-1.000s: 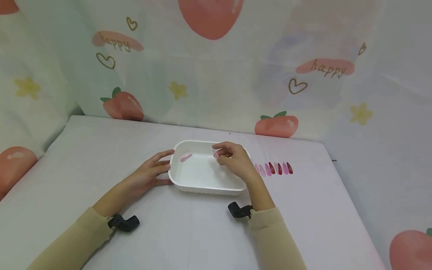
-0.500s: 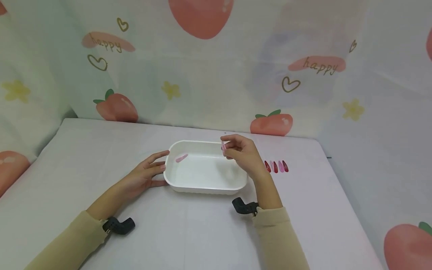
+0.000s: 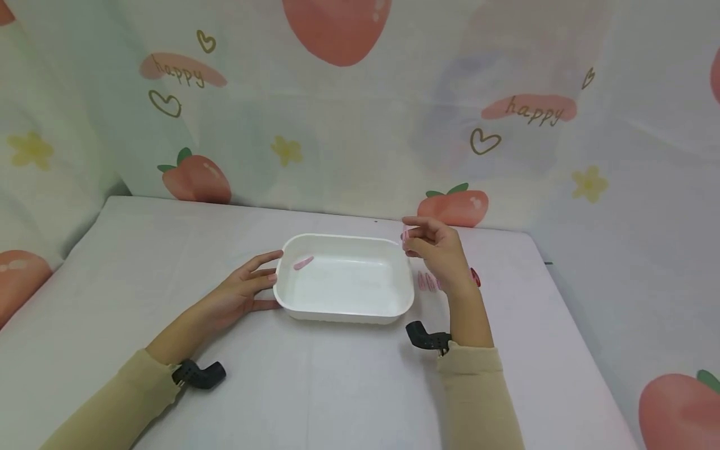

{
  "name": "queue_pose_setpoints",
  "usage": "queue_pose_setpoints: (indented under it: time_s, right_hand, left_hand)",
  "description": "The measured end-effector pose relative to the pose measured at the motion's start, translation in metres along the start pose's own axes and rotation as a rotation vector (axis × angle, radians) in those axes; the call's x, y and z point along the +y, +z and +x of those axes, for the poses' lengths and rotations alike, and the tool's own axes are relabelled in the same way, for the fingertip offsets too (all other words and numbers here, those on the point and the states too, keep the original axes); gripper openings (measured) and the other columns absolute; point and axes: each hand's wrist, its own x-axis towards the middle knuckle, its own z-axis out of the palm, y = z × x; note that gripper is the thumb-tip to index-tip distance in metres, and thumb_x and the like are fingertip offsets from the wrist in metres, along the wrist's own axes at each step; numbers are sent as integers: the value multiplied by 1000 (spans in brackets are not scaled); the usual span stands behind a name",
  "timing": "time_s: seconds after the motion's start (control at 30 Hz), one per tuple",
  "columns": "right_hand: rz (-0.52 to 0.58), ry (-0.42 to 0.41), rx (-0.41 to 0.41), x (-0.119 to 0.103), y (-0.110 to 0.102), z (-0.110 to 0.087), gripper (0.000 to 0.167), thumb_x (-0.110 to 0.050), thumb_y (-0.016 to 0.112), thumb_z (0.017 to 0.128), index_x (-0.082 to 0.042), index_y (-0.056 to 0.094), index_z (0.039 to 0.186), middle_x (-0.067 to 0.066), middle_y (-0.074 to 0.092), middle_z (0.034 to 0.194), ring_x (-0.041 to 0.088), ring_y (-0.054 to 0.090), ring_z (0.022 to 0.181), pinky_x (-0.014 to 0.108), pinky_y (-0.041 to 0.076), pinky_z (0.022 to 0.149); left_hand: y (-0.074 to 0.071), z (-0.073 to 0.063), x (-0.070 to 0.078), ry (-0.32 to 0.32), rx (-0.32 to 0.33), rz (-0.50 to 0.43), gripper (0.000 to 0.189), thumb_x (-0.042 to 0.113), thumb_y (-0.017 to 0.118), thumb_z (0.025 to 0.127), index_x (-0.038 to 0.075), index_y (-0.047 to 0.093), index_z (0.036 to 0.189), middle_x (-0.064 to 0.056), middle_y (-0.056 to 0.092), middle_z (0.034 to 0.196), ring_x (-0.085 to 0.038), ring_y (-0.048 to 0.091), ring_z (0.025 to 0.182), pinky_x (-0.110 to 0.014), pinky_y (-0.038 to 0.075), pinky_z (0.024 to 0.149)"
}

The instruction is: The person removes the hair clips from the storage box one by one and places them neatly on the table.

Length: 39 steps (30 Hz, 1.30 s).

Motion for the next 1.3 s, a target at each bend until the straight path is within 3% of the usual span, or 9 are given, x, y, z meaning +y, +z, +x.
queue_pose_setpoints:
  time_s: [0.23,0.43,0.6,1.07,1.3]
  right_hand:
    - [66,29,96,3,-27,-1,33,-12,64,97,-8,60,130,4,59,99,14,64,86,19,59,78]
    - [-39,76,183,11,-42,-3,35,-21,63,99,-16,59,133,2,59,103,14,64,91,18,58,80]
    - [-44,112,226,17,-53,-7,39,-24,64,98,-19,58,137,0,60,103,13,65,92,17,57,80]
    - [218,169,278,31,-75,-15,39,-21,67,96,-14,60,134,1,62,99,14,65,85,18,58,75]
    - [177,232,307,42,-83,-16,44,-26,66,97,-14,57,139,0,62,102,14,66,87,16,58,74]
  left_hand:
    - [1,3,1,3,-4,-10,53,14,55,103,25,37,152,-16,37,153,-35,51,130,-52,53,97]
    - [3,3,3,-8,-7,-11,54,15,57,102,25,38,152,-15,37,153,-35,50,131,-53,53,97]
    - [2,2,2,-7,-9,-8,55,13,55,103,23,36,153,-16,37,153,-35,51,129,-53,53,97]
    - [1,-1,2,-11,-1,-3,56,14,55,103,23,35,154,-18,35,153,-35,54,126,-53,53,97]
    - [2,-1,2,-10,1,4,55,14,55,103,23,35,154,-19,35,153,-37,52,128,-53,53,97]
